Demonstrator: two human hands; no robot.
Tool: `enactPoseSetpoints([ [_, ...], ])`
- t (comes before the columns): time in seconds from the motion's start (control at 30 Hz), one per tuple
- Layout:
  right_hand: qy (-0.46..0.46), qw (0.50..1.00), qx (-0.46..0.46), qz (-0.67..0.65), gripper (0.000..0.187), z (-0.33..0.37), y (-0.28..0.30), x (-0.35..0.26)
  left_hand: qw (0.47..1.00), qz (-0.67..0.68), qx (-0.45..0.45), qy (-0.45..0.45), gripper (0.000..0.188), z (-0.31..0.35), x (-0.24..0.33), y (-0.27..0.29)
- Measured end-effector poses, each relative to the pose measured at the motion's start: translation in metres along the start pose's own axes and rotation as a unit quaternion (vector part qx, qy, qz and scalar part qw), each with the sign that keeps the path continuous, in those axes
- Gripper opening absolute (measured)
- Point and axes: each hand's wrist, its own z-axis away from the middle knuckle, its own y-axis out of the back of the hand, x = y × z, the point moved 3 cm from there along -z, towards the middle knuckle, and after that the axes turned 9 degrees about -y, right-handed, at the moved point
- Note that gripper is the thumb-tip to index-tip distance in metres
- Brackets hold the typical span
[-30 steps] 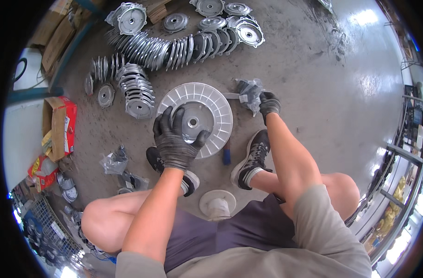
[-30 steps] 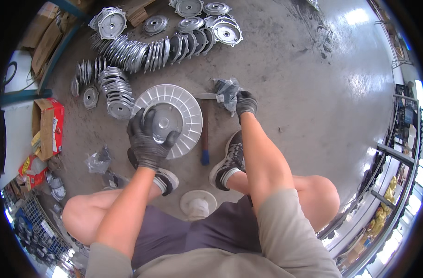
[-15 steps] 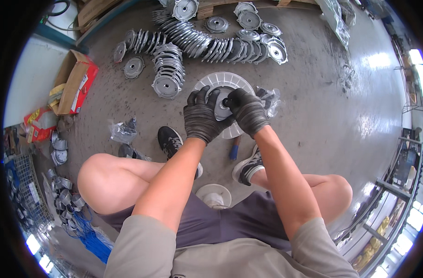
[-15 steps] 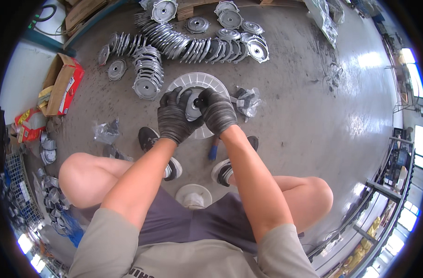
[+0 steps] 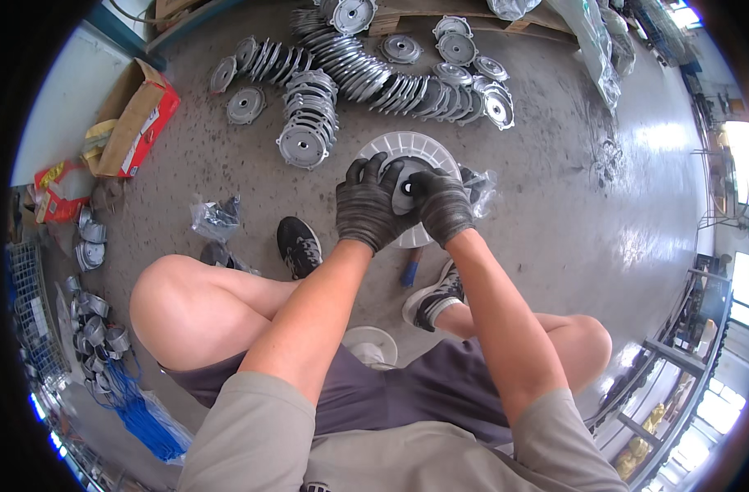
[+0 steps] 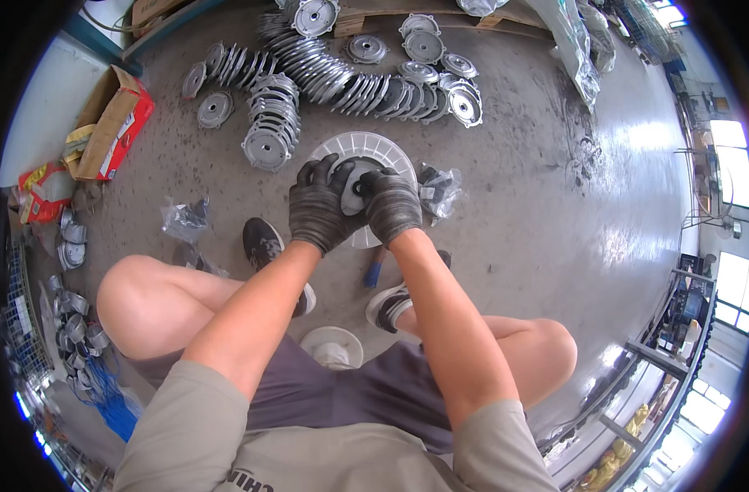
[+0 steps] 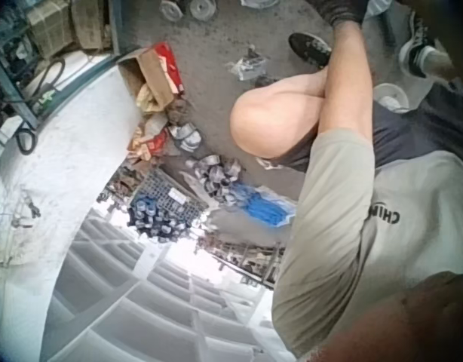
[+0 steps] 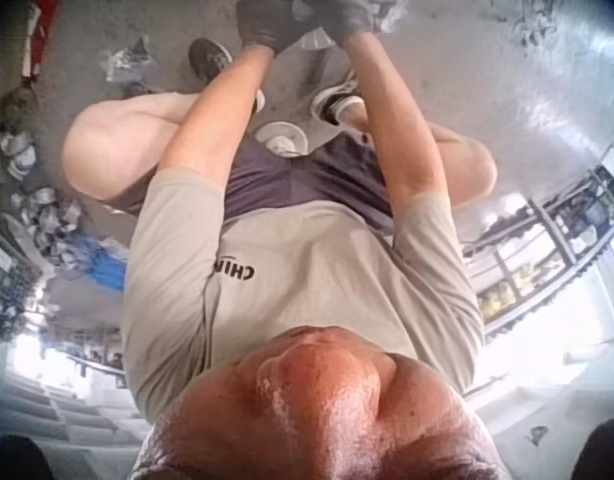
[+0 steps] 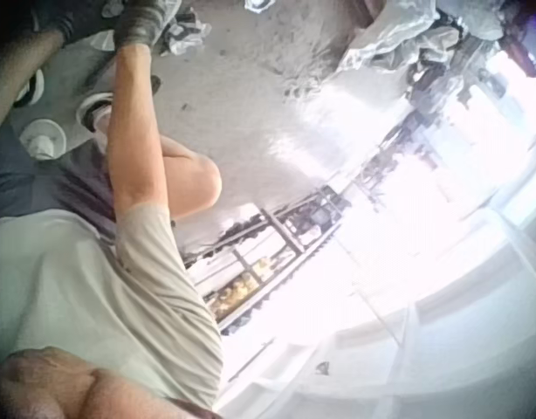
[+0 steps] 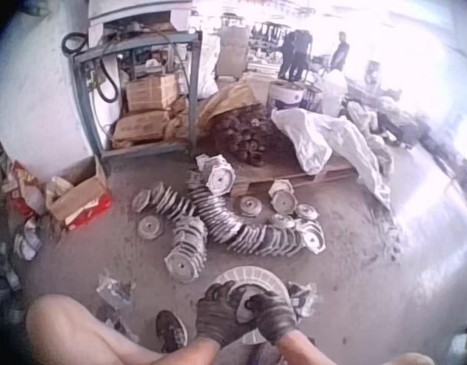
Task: Using a hammer to assemble and secure metal components on a factory floor.
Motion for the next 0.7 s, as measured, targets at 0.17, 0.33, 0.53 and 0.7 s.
enactPoseSetpoints([
  [0.17,-0.041,0.990,0.039,-0.129,0.015,0.003,0.004,-0.006,1.000,0.002,0.014,-0.001,0.091,0.002,-0.001,-0.001],
  [0.33,-0.008,0.998,-0.054,-0.008,0.017,-0.003,0.020,-0.019,1.000,-0.005,0.019,0.002,0.088,0.002,0.002,0.002],
  [0.53,-0.007,0.998,-0.067,0.010,0.018,-0.001,0.020,-0.014,1.000,-0.006,-0.011,0.006,0.097,-0.001,0.005,0.005],
  [0.7,-0.044,0.989,-0.134,0.036,0.023,-0.003,0.018,-0.015,1.000,-0.003,-0.016,0.003,0.097,-0.001,0.006,-0.001],
])
